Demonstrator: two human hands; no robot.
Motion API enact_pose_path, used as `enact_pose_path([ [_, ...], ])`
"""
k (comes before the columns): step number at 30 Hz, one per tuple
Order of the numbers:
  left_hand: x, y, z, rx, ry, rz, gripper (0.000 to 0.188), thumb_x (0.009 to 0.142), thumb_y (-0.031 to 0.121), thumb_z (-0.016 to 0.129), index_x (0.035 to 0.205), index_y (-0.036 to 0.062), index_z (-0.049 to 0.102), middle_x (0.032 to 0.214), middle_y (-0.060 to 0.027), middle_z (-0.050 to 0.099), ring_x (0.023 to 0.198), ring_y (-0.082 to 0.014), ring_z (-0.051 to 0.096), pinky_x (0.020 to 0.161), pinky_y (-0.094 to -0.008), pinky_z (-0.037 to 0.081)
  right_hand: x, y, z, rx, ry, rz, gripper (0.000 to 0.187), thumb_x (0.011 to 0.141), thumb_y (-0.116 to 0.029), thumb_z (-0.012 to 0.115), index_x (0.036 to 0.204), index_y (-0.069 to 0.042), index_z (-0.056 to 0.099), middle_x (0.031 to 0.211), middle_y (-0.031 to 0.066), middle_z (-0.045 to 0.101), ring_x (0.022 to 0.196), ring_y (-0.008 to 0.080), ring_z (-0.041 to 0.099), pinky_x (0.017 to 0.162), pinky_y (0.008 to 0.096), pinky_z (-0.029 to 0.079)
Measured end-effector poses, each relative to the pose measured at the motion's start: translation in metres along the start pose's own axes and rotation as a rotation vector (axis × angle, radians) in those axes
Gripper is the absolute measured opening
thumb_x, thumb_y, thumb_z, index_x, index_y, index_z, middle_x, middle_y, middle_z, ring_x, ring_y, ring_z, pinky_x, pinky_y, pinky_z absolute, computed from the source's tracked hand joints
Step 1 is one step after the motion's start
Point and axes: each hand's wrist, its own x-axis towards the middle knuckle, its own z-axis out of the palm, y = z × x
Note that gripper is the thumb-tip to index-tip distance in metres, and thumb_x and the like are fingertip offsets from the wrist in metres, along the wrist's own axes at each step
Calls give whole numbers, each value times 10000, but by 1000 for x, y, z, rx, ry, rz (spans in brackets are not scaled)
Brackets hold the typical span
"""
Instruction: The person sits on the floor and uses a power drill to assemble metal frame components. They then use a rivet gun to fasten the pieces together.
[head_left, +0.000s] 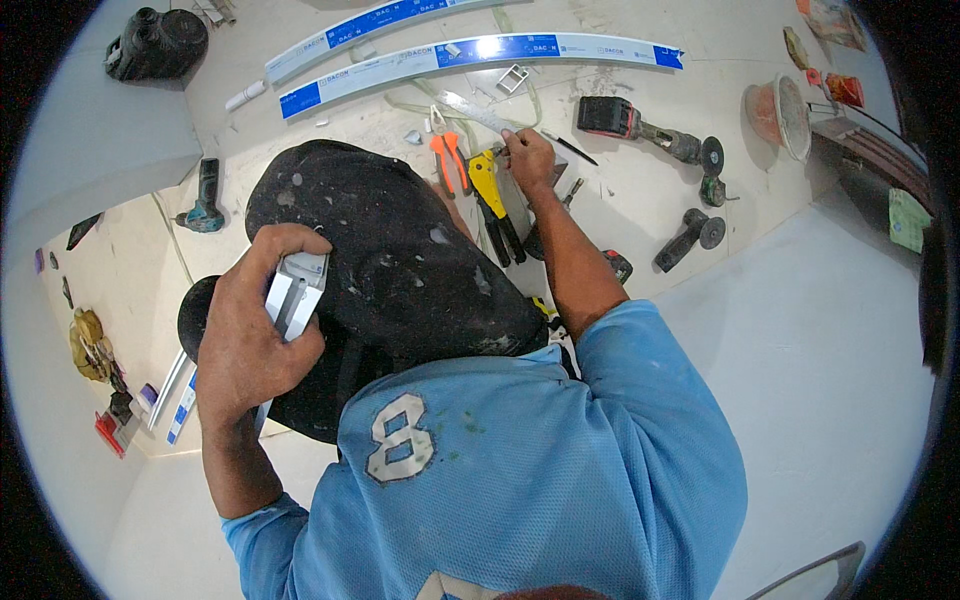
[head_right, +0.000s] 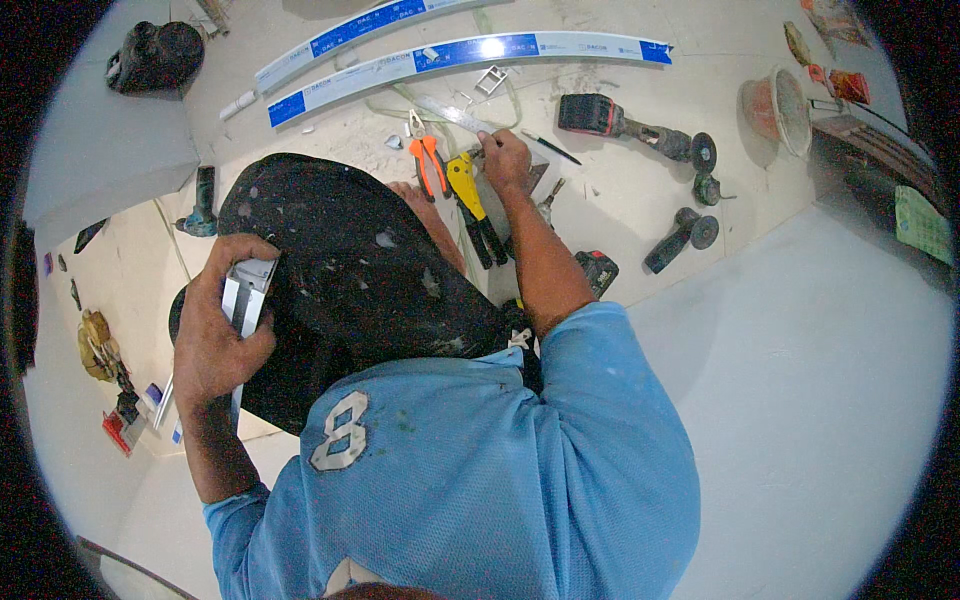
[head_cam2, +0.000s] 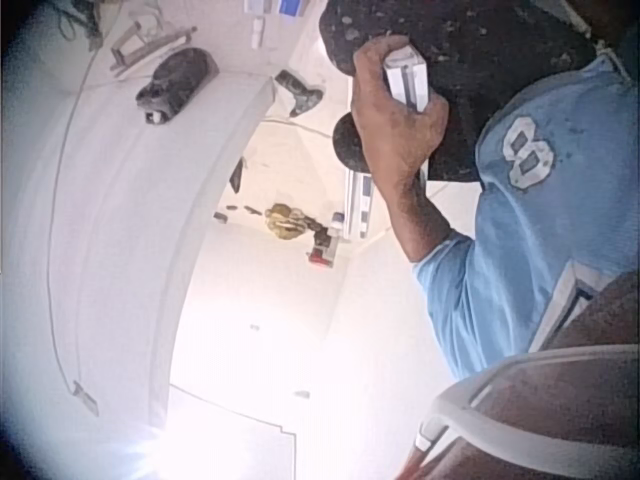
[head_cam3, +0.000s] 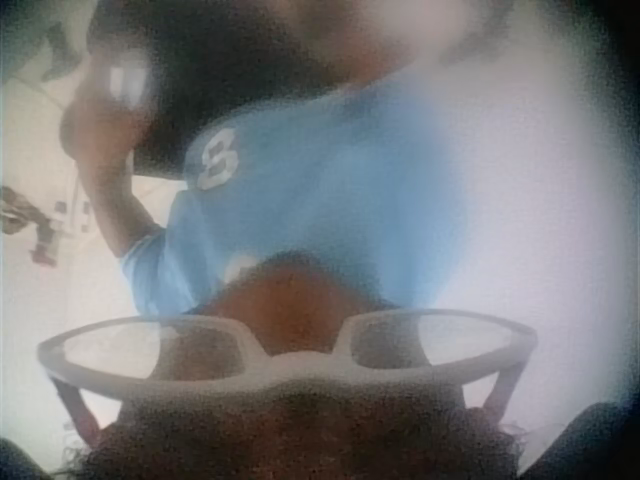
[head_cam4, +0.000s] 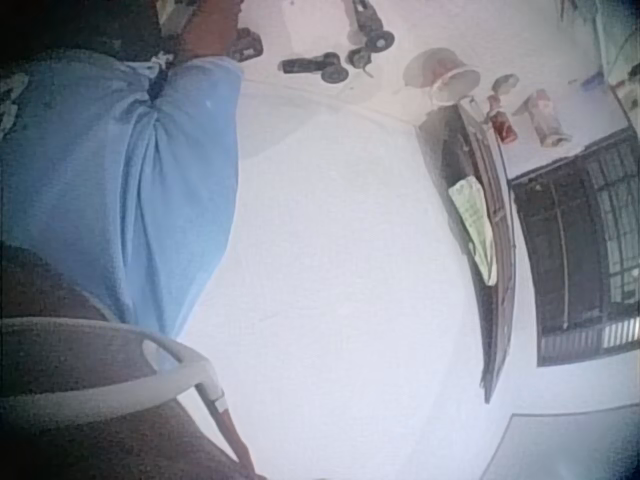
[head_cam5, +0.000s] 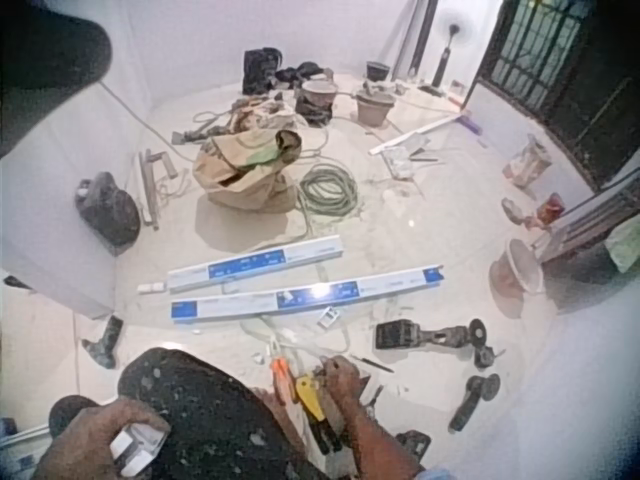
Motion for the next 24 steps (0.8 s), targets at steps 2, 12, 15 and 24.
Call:
enact_pose_path([
  [2,-2,-1,1,10,8,11,727,588,18,654,1303,150,653,1214,-134,741,1090,-334,756,1049,-492,542,-8,-19,-3,103,-56,104,456,1018,-450,710,913,-9,764,787,180,757,801,378,742,793,502,558],
  [12,11,4,-5,-32,-11,-9,718,586,19,645,1292,148,669,1238,-158,749,1123,-355,759,1094,-466,533,-26,69,21,-260,-50,90,318,997,-248,638,1067,54,706,1071,317,734,1018,465,747,962,568,584],
  [15,1,-1,-2,-42,37,-23,700,596,17,649,1283,148,668,1223,-148,755,1108,-362,763,1075,-468,542,-77,8,-2,-470,-146,150,365,940,-211,671,1165,76,680,1046,315,723,1068,468,728,987,557,587],
  [24,-11,18,1,-142,-38,28,630,703,-5,723,1306,159,637,1268,-124,727,1191,-350,731,1072,-462,556,-88,-1,-16,-790,-557,-128,487,790,-327,825,1088,46,726,1087,277,744,1100,425,735,1000,515,604],
])
